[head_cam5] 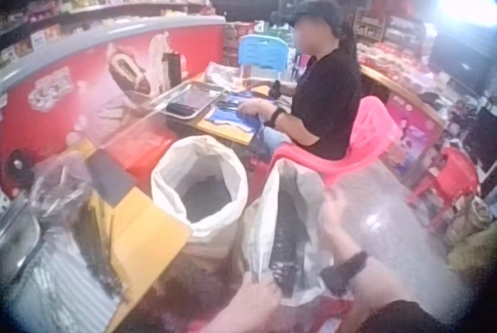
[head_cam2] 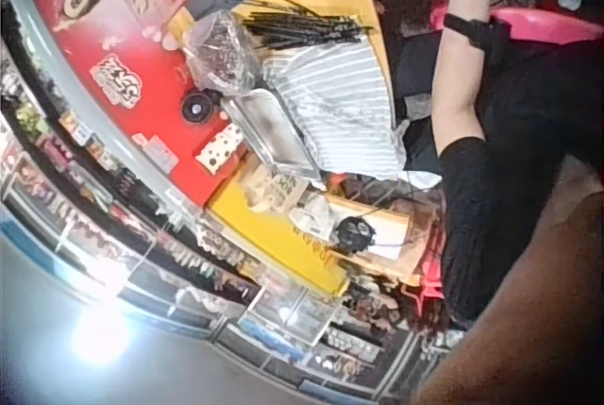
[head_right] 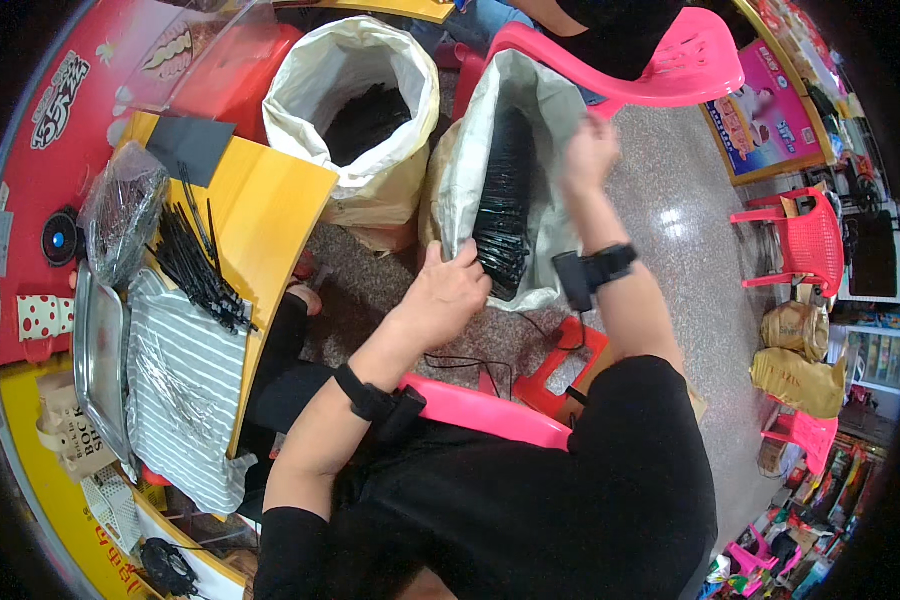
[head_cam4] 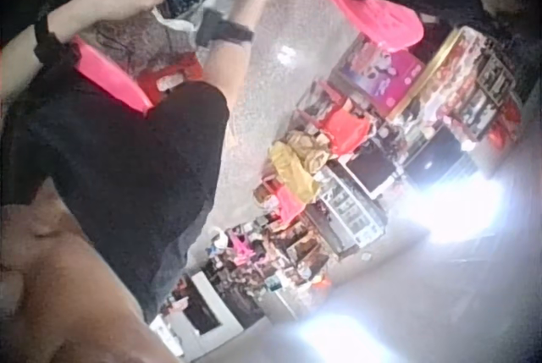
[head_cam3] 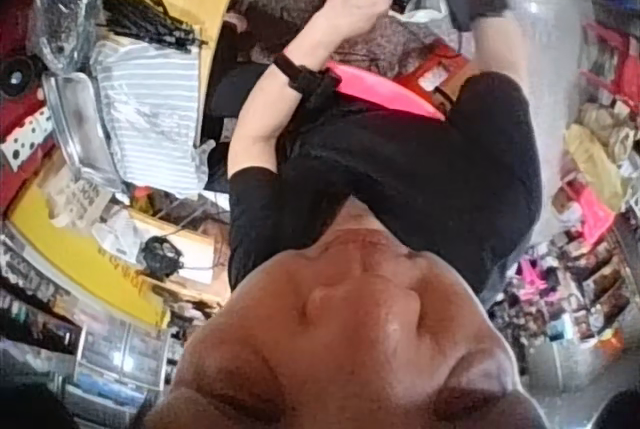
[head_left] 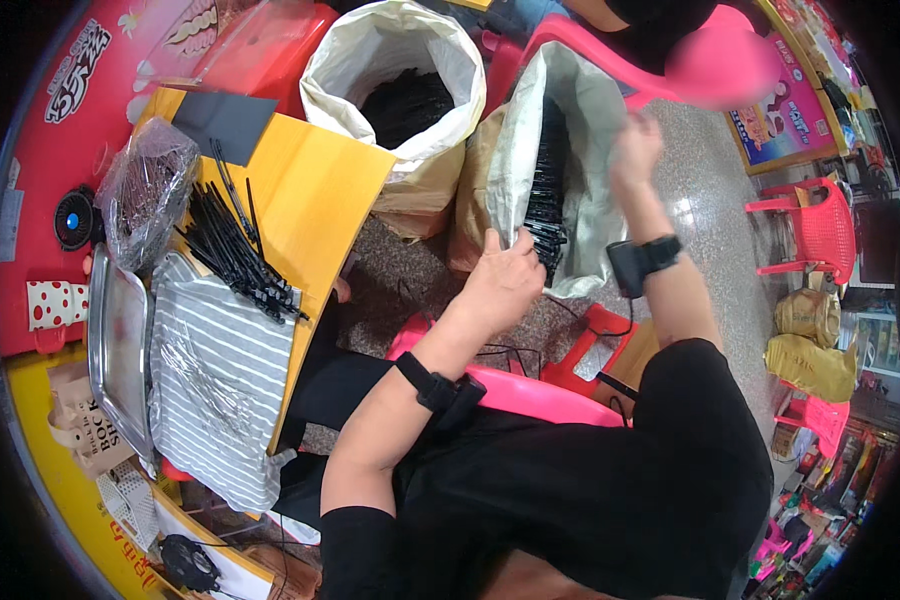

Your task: Sorting, aligning, and bundling plastic zip ties into groups.

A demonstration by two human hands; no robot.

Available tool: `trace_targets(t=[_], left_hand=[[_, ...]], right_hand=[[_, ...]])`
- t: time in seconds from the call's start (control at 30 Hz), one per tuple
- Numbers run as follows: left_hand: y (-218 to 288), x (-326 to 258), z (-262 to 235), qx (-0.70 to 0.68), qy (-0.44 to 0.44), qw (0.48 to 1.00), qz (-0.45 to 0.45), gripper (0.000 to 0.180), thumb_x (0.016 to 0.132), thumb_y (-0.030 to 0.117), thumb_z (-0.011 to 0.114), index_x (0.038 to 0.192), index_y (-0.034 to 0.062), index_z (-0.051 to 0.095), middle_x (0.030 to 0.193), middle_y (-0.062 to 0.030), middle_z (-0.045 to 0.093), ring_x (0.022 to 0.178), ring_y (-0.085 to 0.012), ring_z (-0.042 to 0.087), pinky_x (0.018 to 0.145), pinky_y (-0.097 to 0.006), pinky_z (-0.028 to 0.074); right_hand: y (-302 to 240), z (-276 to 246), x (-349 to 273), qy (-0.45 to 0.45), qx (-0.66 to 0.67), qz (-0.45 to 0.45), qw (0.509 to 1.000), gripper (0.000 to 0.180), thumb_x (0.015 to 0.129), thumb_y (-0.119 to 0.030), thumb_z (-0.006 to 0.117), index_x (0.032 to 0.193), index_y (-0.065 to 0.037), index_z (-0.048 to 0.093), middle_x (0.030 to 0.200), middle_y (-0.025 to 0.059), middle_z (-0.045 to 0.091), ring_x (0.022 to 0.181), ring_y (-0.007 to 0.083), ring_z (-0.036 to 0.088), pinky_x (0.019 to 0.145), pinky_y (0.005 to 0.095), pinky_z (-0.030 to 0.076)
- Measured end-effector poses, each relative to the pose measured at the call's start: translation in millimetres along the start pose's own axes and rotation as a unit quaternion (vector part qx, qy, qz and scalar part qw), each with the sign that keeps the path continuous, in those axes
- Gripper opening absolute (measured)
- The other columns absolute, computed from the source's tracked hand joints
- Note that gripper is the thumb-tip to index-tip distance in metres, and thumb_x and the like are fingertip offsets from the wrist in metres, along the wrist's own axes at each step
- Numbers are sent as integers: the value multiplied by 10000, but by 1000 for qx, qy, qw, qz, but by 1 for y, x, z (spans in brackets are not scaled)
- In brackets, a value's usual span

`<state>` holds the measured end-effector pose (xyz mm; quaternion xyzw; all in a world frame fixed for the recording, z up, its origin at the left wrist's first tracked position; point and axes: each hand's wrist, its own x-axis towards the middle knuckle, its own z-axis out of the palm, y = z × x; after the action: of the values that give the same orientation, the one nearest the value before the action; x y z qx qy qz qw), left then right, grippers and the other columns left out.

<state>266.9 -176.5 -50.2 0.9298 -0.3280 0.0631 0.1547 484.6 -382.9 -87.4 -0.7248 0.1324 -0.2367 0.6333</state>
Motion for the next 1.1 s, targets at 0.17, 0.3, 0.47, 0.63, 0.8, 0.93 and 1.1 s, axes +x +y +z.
trace_targets(t=[0.17, 0.3, 0.47, 0.63, 0.8, 0.93, 1.1], left_hand=[[-8, -15, 6, -94, -67, 993, 4, 50, 724, 66, 577, 725, 39, 618, 793, -72, 611, 989, -243, 522, 716, -406, 462], [3, -8, 9, -102, -40, 993, 33, 54, 713, 75, 578, 721, 37, 616, 779, -68, 606, 923, -233, 547, 708, -367, 474], [11, -1, 8, -68, -53, 996, 26, 51, 707, 88, 589, 723, 53, 622, 780, -53, 600, 906, -217, 542, 706, -360, 462], [18, 5, 11, -89, -64, 993, 48, 56, 697, 92, 595, 730, 63, 629, 795, -34, 588, 916, -199, 530, 709, -343, 437], [27, 4, 20, -119, -61, 990, 51, 73, 691, 97, 593, 735, 54, 632, 800, -46, 597, 924, -208, 532, 713, -347, 443], [25, -3, 24, -105, -38, 993, 40, 92, 691, 102, 584, 733, 40, 636, 801, -70, 605, 933, -221, 538, 725, -352, 453], [23, -5, 24, -114, -17, 992, 47, 81, 679, 105, 586, 700, 45, 635, 784, -69, 603, 925, -224, 539, 720, -354, 467]], right_hand=[[67, 4, -82, -118, -266, 50, 955, 477, 928, -383, 453, 1058, 47, 614, 1053, 276, 616, 1048, 396, 570, 914, 427, 422], [141, -68, -63, -158, -263, 161, 938, 709, 933, -526, 402, 1182, 128, 524, 1163, 277, 574, 1097, 351, 548, 935, 396, 406], [120, -51, -37, -241, -456, 170, 840, 721, 928, -527, 424, 1171, 146, 514, 1189, 273, 546, 1122, 296, 526, 934, 369, 410], [121, -26, -61, -194, -130, 416, 879, 750, 924, -544, 414, 1297, 107, 413, 1328, 232, 464, 1198, 318, 483, 924, 462, 420], [140, -74, -79, -157, -298, 400, 852, 784, 900, -620, 382, 1303, 49, 455, 1271, 177, 507, 1099, 313, 508, 900, 448, 402], [103, -57, -97, -148, -196, 466, 850, 819, 899, -645, 325, 1408, -3, 339, 1445, 175, 369, 1289, 329, 404, 1036, 396, 336], [97, -63, -114, -155, -171, 321, 918, 793, 923, -608, 332, 1450, -21, 242, 1485, 139, 290, 1346, 274, 288, 1091, 366, 223]])
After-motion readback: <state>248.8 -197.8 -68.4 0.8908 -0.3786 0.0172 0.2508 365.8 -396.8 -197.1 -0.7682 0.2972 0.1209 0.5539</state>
